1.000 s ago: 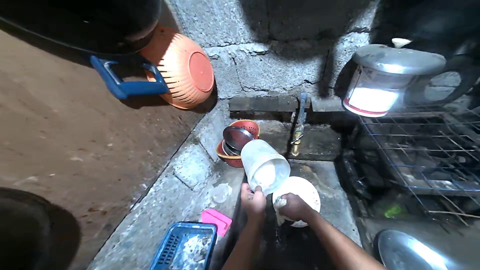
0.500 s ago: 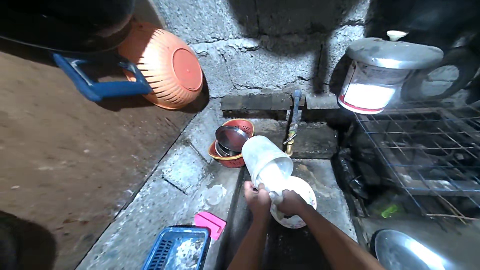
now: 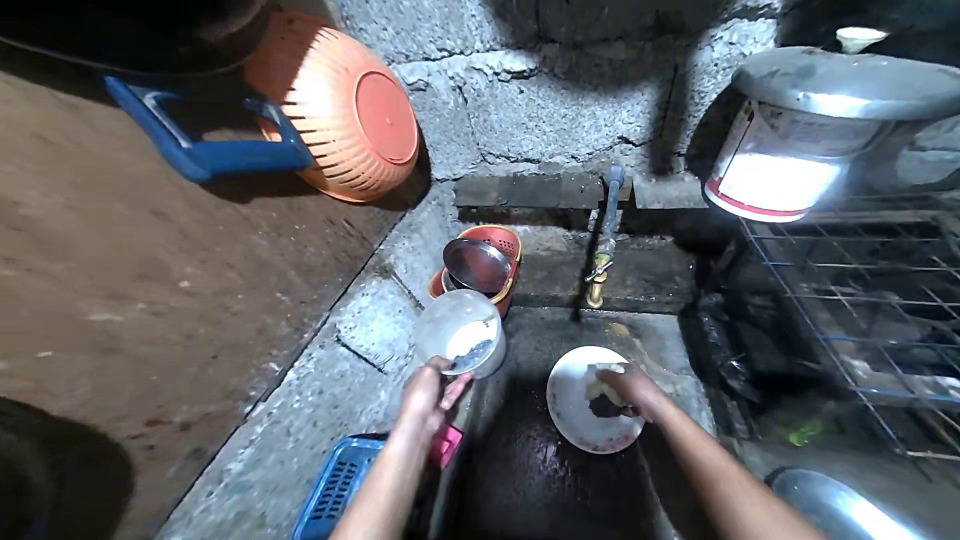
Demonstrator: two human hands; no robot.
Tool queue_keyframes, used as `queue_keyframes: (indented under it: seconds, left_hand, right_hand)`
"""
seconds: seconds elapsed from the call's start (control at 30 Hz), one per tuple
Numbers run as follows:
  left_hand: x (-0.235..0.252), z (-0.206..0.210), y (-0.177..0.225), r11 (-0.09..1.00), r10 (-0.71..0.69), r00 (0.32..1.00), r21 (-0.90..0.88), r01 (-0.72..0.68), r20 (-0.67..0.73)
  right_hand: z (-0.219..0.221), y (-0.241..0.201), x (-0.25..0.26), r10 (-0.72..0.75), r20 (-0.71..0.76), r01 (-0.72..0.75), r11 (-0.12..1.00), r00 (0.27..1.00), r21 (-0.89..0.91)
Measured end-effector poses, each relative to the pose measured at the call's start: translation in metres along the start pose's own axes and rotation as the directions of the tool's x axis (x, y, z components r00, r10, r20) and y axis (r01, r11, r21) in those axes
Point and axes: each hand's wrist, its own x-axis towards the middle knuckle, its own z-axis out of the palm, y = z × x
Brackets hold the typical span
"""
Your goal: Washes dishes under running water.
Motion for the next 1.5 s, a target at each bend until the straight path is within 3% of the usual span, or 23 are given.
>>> queue_keyframes:
  seconds: [0.1,0.43,0.5,0.57,0.63,0.67,0.73,0.77,0.83,0.87,1.03,1.1,1.23,1.37,1.43,1.5]
  left_hand:
    - [0.02,-0.029,0.012,1.0,-0.005,0.999,0.027,0.006,-0.039]
    - [0.055,-0.068,0.006,0.998,-0.051,0.996,0.027,0.053,-0.075]
    - [0.043,-0.067,0.0,0.987,0.059,0.991,0.153,-0.04,-0.117]
    - [0.018,-0.064,-0.012,0.887,0.325,0.939,0.379,-0.262,-0.11]
    - [-0.014,-0.054,-0.036,0.701,0.533,0.842,0.515,-0.493,0.08]
    - [-0.032,-0.044,-0.048,0.62,0.534,0.812,0.544,-0.565,0.236]
    - [-0.054,-0.02,-0.072,0.567,0.372,0.761,0.519,-0.639,0.531]
    - [-0.058,-0.007,-0.082,0.559,0.303,0.701,0.476,-0.679,0.646]
    - [-0.058,0.015,-0.094,0.556,0.209,0.588,0.399,-0.729,0.782]
    - [-0.058,0.022,-0.094,0.559,0.181,0.57,0.393,-0.73,0.801]
    - [-0.059,0.035,-0.073,0.614,0.193,0.713,0.484,-0.624,0.674]
    - [-0.058,0.033,-0.073,0.633,0.238,0.735,0.472,-0.613,0.635]
    - [-0.044,0.022,-0.065,0.766,0.422,0.787,0.287,-0.575,0.45]
    - [-0.025,-0.006,0.001,0.64,0.62,0.729,0.351,-0.683,0.29]
    - [-0.012,-0.019,0.039,0.593,0.618,0.751,0.489,-0.64,0.234]
    - [0.009,-0.032,0.063,0.478,0.606,0.756,0.646,-0.595,0.248]
  right_hand:
    - [-0.002,-0.012,-0.006,0.042,0.018,-0.044,0.992,0.999,0.118]
    - [0.018,-0.016,-0.006,0.076,0.014,-0.076,0.997,0.997,-0.013]
    - [0.023,-0.016,-0.009,0.095,0.012,-0.095,0.995,0.995,0.0]
    - [0.028,-0.017,-0.013,0.086,0.013,-0.086,0.996,0.996,-0.011]
    - [0.032,-0.018,-0.019,0.073,0.026,-0.071,0.995,0.997,-0.064]
    - [0.035,-0.019,-0.023,0.077,0.045,-0.072,0.992,0.996,-0.103]
    - [0.042,-0.023,-0.036,0.078,0.103,-0.058,0.98,0.992,-0.188]
    - [0.045,-0.027,-0.044,0.076,0.144,-0.044,0.976,0.987,-0.211]
    - [0.053,-0.035,-0.06,0.045,0.222,-0.006,0.985,0.974,-0.174]
    - [0.057,-0.035,-0.066,0.01,0.24,0.02,0.993,0.971,-0.119]
    - [0.054,-0.018,-0.074,-0.225,0.331,0.153,0.961,0.916,0.23]
    - [0.059,-0.01,-0.075,-0.245,0.324,0.16,0.95,0.914,0.267]
    - [0.062,0.003,-0.081,-0.276,0.365,0.204,0.953,0.889,0.222]
    - [0.056,0.021,-0.086,-0.325,0.28,0.295,0.945,0.903,0.144]
    - [0.049,0.034,-0.084,-0.323,0.204,0.3,0.944,0.924,0.136]
    - [0.039,0.047,-0.082,-0.29,0.121,0.274,0.953,0.949,0.132]
